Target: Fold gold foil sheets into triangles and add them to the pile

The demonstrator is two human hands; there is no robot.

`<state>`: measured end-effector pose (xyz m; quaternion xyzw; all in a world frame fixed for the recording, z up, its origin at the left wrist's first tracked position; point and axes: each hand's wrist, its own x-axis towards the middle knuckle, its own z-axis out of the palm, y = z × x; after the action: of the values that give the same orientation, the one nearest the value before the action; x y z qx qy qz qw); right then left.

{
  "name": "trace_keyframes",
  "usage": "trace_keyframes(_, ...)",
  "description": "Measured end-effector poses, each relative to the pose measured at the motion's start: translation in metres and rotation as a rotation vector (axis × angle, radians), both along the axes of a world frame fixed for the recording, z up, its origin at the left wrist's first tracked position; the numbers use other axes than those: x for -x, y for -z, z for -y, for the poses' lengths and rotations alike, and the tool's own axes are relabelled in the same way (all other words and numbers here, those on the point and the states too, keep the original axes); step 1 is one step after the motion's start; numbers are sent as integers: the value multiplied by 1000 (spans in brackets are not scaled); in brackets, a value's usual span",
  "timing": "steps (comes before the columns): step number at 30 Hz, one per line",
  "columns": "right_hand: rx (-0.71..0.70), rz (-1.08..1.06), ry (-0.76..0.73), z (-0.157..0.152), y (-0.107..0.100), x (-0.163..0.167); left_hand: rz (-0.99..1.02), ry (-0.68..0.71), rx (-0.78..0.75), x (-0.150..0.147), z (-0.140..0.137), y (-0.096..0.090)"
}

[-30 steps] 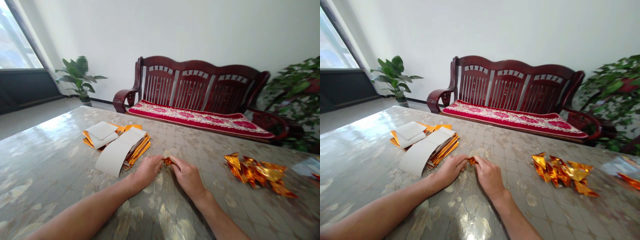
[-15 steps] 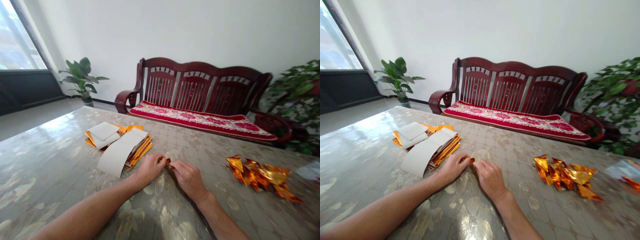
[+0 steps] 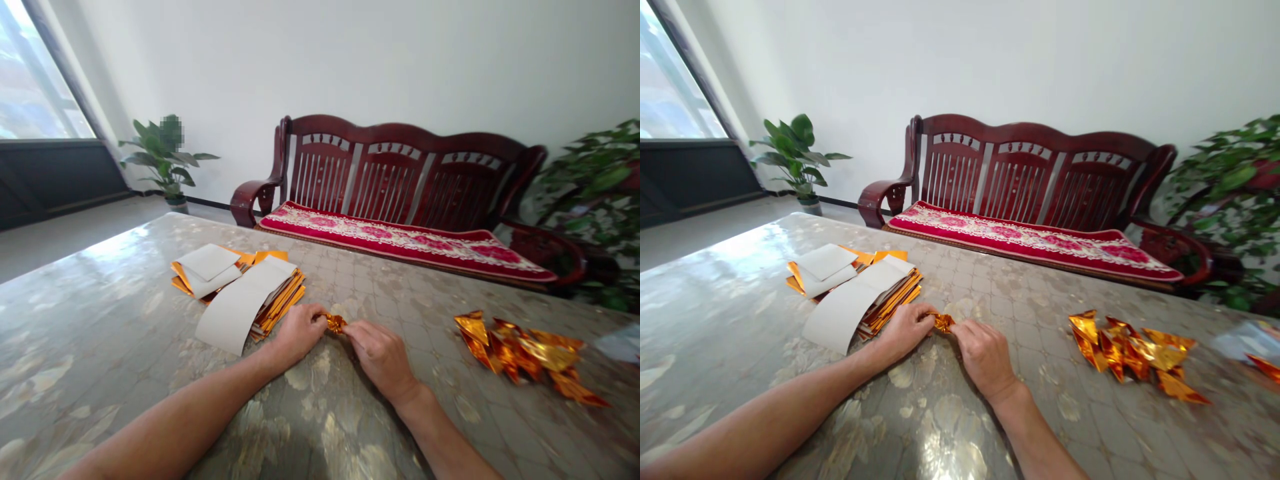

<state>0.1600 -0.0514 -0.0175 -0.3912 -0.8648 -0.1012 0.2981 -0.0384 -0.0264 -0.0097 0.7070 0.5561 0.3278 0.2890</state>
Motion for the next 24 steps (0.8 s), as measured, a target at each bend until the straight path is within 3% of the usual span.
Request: trace_keyframes(24, 43, -8, 31, -3, 3, -6, 85, 21, 53, 0, -4, 15)
